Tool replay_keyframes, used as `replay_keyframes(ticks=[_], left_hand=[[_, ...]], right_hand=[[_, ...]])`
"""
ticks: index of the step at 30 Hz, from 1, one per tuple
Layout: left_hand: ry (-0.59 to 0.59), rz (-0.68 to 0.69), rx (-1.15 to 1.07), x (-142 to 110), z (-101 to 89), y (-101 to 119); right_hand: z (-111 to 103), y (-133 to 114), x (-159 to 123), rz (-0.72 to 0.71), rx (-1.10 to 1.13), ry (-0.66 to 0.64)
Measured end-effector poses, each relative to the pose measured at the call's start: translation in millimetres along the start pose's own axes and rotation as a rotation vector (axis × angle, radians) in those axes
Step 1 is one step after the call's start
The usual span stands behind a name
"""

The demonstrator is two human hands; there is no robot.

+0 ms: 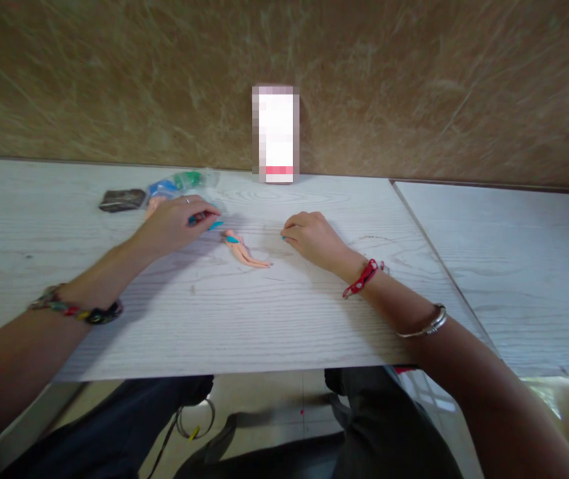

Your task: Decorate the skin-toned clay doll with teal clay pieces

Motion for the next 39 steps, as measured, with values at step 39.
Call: replay_keyframes(ticks=[39], left_hand=[[-0.017, 0.024, 0.025, -0.9, 1.0, -1.4]], right_hand=[[-4.2, -3.8, -10.3, 0.022, 0.207, 0.074]])
Point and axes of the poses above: each hand's wrist, its own x-axis towards the middle knuckle, its own z-axis out of the palm, y = z × x, the point moved 2 cm from there along x, towards the middle knuckle, and after that the axes turned 14 degrees about -y, right-handed, at the moved point
